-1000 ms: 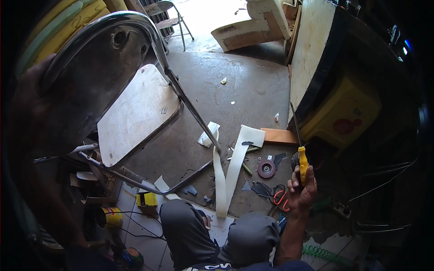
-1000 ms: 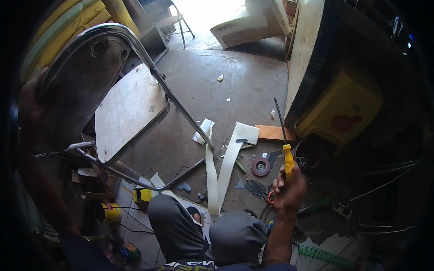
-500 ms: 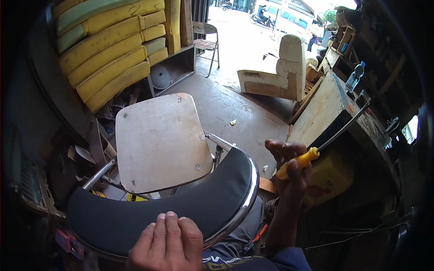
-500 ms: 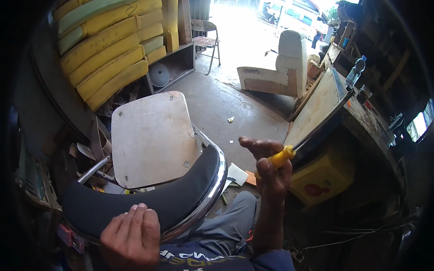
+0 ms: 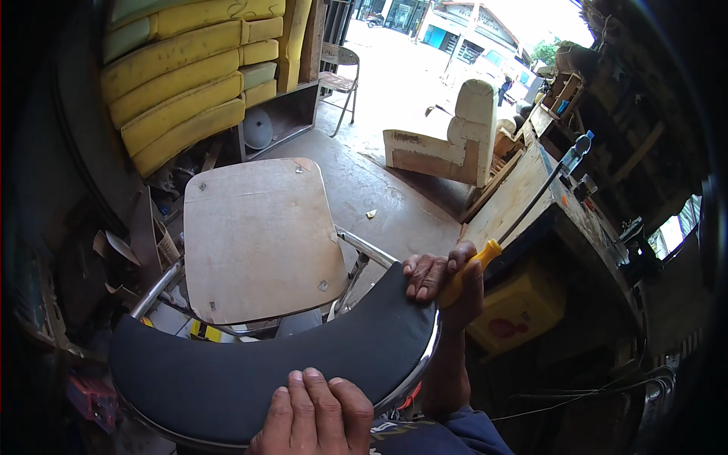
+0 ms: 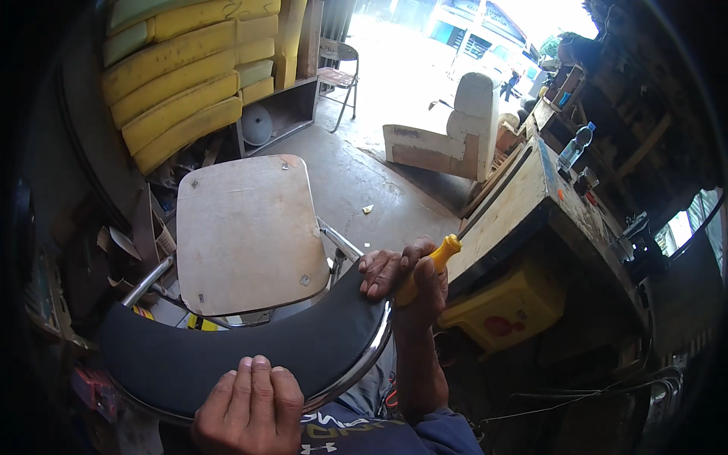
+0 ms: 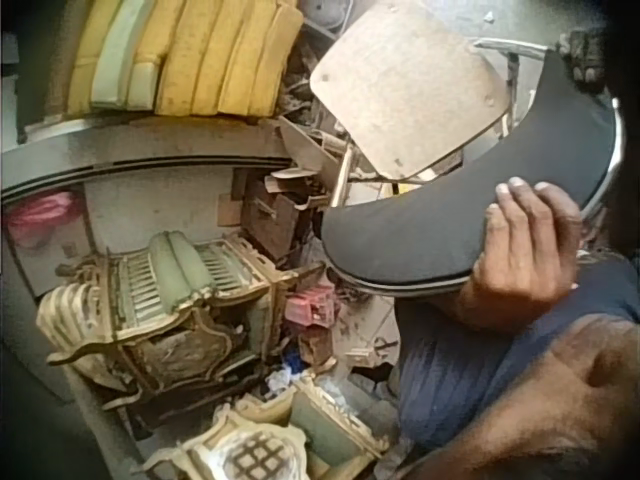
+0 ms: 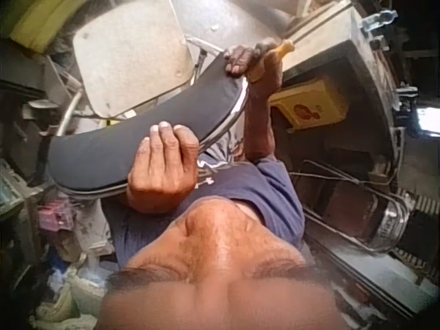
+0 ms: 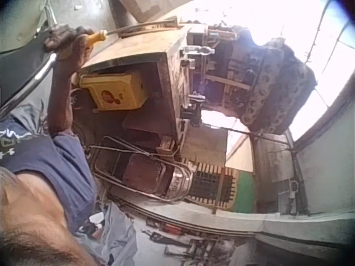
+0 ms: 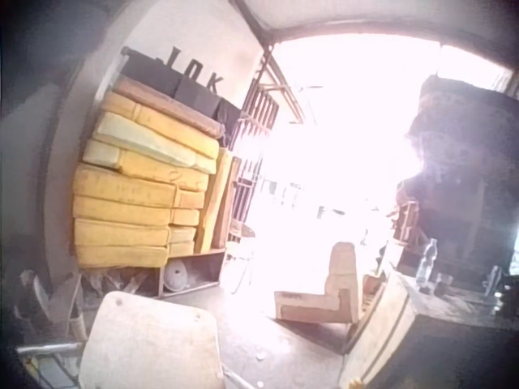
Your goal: The person uses a screwdriver to remove and replace screws from the metal frame and backrest of a chair, then picks a fastener from a container and secures the padded backrest to the frame.
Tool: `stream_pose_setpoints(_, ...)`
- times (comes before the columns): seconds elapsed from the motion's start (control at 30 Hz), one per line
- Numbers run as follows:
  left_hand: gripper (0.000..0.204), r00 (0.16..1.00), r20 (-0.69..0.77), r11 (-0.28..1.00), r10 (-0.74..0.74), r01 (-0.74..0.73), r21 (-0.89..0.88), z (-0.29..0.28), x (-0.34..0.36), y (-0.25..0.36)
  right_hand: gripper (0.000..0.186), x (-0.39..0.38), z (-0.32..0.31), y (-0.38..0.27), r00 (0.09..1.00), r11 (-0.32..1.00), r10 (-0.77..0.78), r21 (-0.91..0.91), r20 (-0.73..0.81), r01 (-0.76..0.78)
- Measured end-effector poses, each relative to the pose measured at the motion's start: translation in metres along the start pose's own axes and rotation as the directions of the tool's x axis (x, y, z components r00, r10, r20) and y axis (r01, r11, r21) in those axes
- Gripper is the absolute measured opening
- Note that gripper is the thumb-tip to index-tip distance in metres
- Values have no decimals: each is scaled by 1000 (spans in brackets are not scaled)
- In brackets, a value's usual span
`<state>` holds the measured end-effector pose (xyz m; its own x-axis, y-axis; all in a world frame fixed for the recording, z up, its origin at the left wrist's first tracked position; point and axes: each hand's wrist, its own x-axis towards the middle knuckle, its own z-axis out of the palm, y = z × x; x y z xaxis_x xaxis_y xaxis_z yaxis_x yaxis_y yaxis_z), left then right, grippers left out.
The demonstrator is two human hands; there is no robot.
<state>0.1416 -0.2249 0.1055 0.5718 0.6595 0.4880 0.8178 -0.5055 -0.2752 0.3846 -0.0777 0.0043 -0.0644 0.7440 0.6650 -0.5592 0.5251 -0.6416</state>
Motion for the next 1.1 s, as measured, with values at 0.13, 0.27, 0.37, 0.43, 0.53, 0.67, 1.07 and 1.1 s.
stream_pose_setpoints(0.13,11,996,-86,999,40,-40,0,21,1,-18,34,22,4,15,998,1000,20,12,-52,-20)
stream_pose_setpoints(0.27,28,993,-82,994,85,-90,-61,56,33,-56,19,37,-11,38,987,999,16,46,-160,-9)
stream_pose_setpoints(0.37,35,989,-118,992,90,-99,-77,64,54,-97,18,56,-6,50,973,999,33,39,-229,-24)
stream_pose_setpoints(0.43,39,971,-220,978,94,-131,-161,77,71,-126,18,61,-5,52,955,997,76,36,-286,-68)
stream_pose_setpoints(0.53,36,919,-341,949,198,-266,-167,95,92,-155,22,47,-18,59,982,1000,23,5,-188,-23)
stream_pose_setpoints(0.67,36,922,-332,931,201,-285,-227,107,104,-169,25,43,-15,64,984,987,-51,-160,-173,23)
stream_pose_setpoints(1.07,36,945,-325,977,-30,-41,-209,114,97,-129,25,43,-12,66,974,976,-110,-205,-197,69)
stream_pose_setpoints(1.1,37,946,-320,975,-47,-26,-222,115,96,-129,25,43,-11,68,975,980,-105,-189,-198,67)
